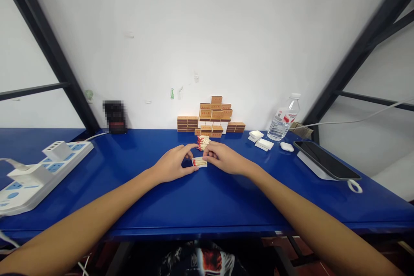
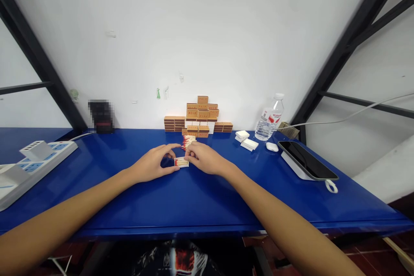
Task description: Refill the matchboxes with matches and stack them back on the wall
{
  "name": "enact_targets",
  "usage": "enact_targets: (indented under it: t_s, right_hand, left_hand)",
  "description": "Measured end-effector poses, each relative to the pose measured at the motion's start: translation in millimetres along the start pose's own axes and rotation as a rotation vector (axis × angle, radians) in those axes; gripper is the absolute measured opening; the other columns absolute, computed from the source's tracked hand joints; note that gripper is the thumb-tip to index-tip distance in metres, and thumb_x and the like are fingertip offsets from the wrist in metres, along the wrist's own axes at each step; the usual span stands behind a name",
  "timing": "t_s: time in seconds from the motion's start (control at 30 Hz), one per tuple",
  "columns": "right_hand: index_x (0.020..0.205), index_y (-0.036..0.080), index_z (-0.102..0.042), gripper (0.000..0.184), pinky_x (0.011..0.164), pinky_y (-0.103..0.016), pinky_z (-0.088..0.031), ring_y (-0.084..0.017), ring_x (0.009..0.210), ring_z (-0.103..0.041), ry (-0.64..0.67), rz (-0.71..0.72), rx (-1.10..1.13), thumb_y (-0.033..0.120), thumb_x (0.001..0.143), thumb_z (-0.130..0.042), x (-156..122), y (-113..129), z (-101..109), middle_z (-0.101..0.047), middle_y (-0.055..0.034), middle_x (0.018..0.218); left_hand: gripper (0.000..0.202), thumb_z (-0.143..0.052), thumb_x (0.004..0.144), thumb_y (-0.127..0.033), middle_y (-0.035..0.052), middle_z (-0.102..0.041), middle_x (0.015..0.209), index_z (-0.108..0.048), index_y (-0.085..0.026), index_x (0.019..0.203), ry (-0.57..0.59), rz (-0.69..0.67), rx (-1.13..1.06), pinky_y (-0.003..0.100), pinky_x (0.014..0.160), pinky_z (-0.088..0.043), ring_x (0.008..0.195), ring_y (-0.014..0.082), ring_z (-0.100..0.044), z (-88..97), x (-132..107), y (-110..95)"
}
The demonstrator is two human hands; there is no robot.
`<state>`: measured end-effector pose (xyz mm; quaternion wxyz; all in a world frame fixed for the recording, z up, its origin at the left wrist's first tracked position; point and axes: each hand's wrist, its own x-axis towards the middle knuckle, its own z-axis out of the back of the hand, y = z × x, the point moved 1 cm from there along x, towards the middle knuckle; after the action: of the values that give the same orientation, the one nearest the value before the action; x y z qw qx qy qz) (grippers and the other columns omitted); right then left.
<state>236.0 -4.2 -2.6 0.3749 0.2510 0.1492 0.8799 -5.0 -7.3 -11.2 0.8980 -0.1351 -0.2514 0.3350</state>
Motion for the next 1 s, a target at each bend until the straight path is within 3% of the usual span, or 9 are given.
enact_targets:
  t_s: [0.17,0.3,0.53,1.0]
  right_hand:
    - [0.09,0.018,-0.068,0.01,0.067,-0.026,-0.04,-0.014,0.073,-0.052,-0.024,-0.06,0.019,0.025,0.096,-0.064,-1.4,-6.2,4.3,-0.058,-0.0015,0.085]
    - [0.09,0.018,-0.07,0.01,0.066,-0.026,-0.04,-0.014,0.072,-0.052,0.038,-0.001,0.059,0.027,0.093,-0.07,-1.9,-6.8,2.8,-0.058,-0.0009,0.082]
    - [0.088,0.019,-0.066,0.009,0.068,-0.027,-0.039,-0.016,0.075,-0.053,0.038,0.026,0.047,0.022,0.096,-0.063,0.9,-6.2,-9.9,-0.06,-0.0014,0.08]
    - [0.087,0.018,-0.065,0.009,0.069,-0.026,-0.038,-0.015,0.074,-0.051,0.017,0.005,0.01,0.02,0.096,-0.066,1.1,4.2,-9.8,-0.057,0.0,0.078]
  left_hand:
    - [0.068,-0.074,0.089,-0.042,0.0031,-0.072,0.105,-0.046,-0.03,0.149,0.008,0.015,-0.001,0.039,0.09,-0.053,0.098,0.0237,-0.065,0.1,-0.3,0.4]
    - [0.067,-0.075,0.088,-0.042,0.0031,-0.071,0.103,-0.047,-0.03,0.148,-0.001,0.005,0.004,0.039,0.089,-0.053,0.098,0.0238,-0.066,0.7,-0.8,-0.6]
    - [0.068,-0.074,0.089,-0.041,0.0035,-0.071,0.103,-0.046,-0.029,0.149,0.008,0.0,0.025,0.039,0.09,-0.053,0.098,0.024,-0.066,1.7,-0.7,-2.1]
    - [0.066,-0.074,0.09,-0.04,0.0036,-0.07,0.104,-0.046,-0.029,0.148,0.023,0.0,0.034,0.038,0.088,-0.053,0.098,0.0238,-0.065,1.4,-1.2,-4.4]
